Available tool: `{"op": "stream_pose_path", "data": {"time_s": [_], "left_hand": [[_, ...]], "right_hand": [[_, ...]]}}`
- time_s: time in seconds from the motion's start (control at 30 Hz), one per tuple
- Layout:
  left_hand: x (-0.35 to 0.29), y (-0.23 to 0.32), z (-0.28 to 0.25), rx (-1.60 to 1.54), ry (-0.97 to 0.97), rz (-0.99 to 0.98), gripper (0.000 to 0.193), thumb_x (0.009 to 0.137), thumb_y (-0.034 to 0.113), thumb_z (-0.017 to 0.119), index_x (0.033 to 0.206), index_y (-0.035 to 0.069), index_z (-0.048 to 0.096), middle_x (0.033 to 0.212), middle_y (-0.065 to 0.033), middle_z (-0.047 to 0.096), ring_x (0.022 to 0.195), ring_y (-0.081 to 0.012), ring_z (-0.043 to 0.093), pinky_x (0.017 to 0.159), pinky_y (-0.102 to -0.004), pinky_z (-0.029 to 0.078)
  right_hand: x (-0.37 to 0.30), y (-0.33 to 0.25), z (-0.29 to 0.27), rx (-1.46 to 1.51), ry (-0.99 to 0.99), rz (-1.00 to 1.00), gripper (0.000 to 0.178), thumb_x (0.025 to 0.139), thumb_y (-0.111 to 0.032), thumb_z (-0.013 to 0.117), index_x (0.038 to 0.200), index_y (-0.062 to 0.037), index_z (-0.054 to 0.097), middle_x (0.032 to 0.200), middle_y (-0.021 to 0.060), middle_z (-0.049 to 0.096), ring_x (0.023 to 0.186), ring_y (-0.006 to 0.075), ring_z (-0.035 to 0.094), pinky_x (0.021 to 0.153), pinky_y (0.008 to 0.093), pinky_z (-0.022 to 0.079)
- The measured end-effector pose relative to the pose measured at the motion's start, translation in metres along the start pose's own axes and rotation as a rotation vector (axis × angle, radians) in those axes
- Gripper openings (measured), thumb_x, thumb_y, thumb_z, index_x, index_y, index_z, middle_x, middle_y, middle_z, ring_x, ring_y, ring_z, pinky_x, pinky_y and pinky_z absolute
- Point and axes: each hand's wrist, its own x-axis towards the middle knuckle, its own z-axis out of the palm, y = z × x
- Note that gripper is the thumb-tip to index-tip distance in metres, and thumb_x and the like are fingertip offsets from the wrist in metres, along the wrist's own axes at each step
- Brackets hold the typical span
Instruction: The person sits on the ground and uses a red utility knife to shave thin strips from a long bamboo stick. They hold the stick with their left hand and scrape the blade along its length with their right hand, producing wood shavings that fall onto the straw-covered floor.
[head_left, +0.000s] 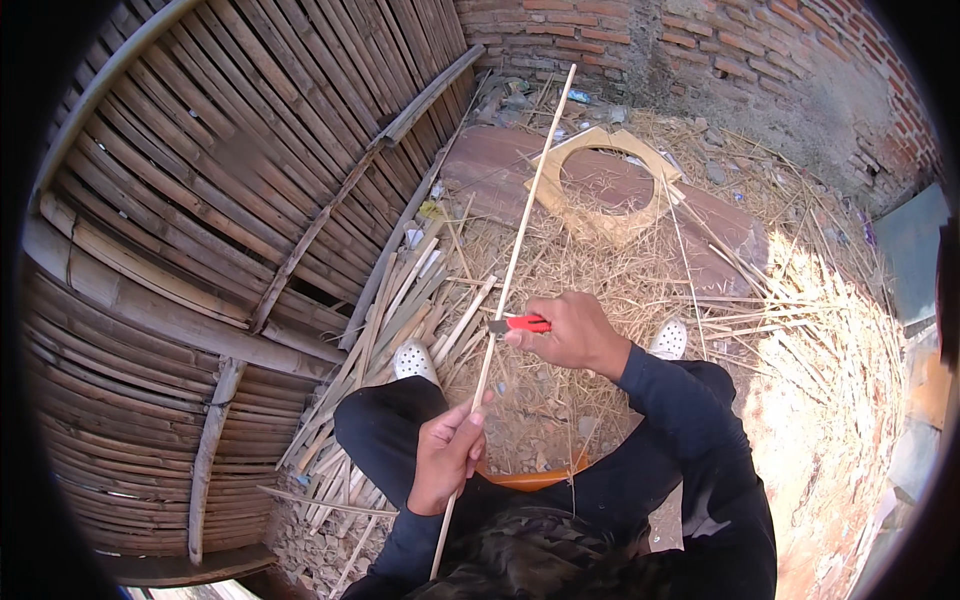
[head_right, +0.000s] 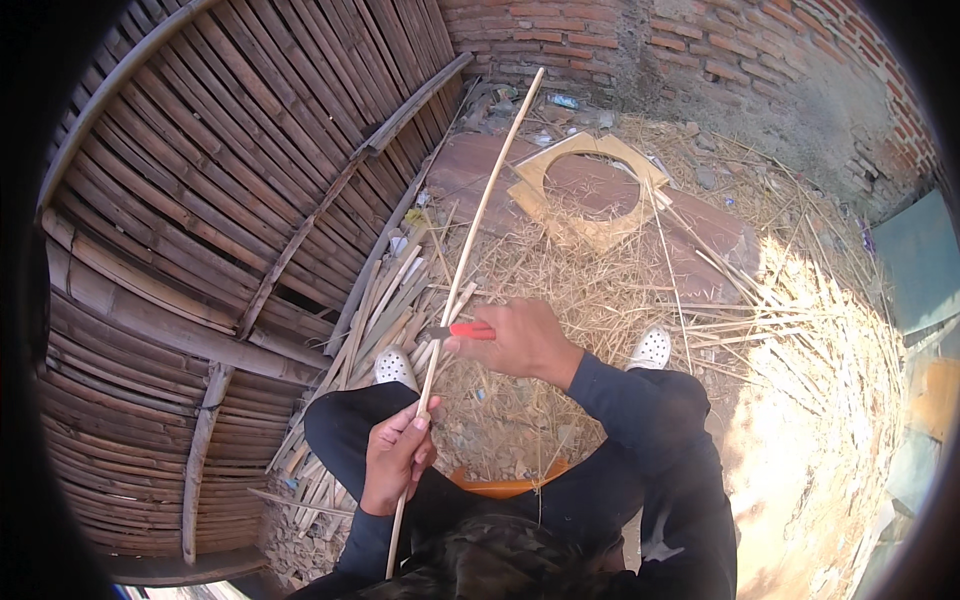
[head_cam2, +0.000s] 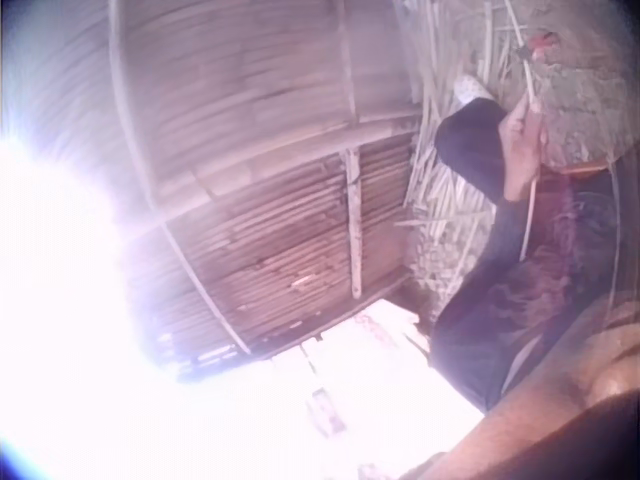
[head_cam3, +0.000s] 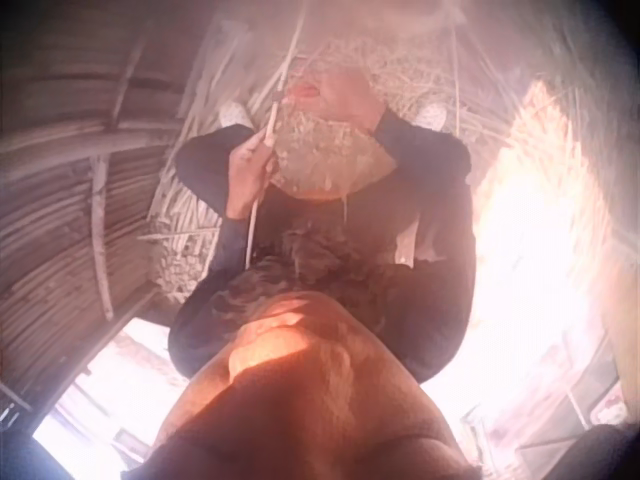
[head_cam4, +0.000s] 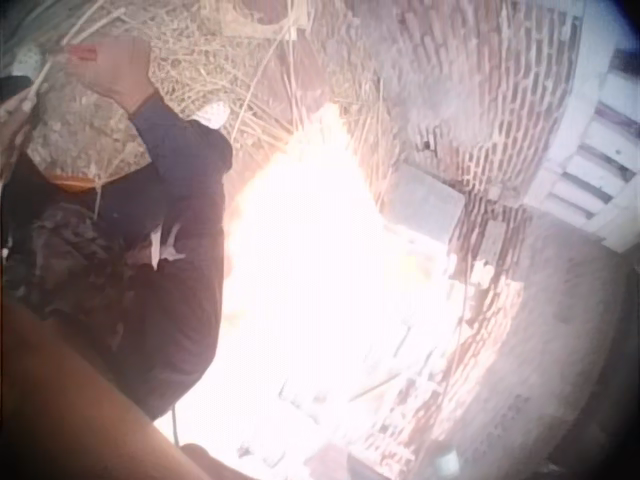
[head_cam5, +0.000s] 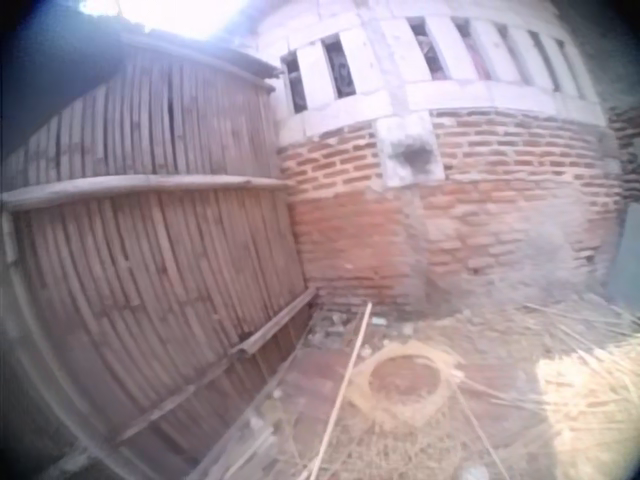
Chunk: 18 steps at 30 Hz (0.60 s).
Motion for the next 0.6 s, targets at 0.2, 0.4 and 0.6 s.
{"op": "stream_pose_path", "data": {"time_s": [0.2,0.4,0.6], "left_hand": [[-0.004,0.006,0.004,0.136,0.049,0.076,0.034,0.097,0.015,0.051,0.128,0.001,0.054,0.055,0.0053,0.04,0.043,-0.0019,0.031,0.04,-0.0185,0.023],[0.003,0.006,0.002,0.35,0.07,0.183,0.035,0.095,0.009,0.053,0.128,-0.002,0.053,0.067,0.004,0.053,0.058,-0.0002,0.043,0.052,-0.0174,0.034],[0.003,0.018,0.006,0.476,0.125,0.24,0.035,0.094,0.006,0.053,0.128,-0.004,0.052,0.074,0.0047,0.057,0.066,0.0002,0.045,0.059,-0.0175,0.038]], "right_hand": [[0.006,-0.008,0.007,-0.124,0.118,-0.038,0.067,0.076,-0.073,0.053,0.061,-0.0085,0.064,0.047,0.0121,0.055,0.043,0.0277,0.059,0.041,0.0391,0.044],[-0.01,-0.029,0.026,-0.099,0.116,-0.259,0.063,0.076,-0.069,0.058,0.054,-0.0095,0.056,0.043,0.009,0.051,0.04,0.0273,0.056,0.04,0.036,0.042],[0.008,-0.015,0.018,-0.1,0.14,-0.215,0.061,0.075,-0.068,0.06,0.052,-0.0115,0.053,0.047,0.0066,0.054,0.042,0.026,0.057,0.04,0.0355,0.042]]}}
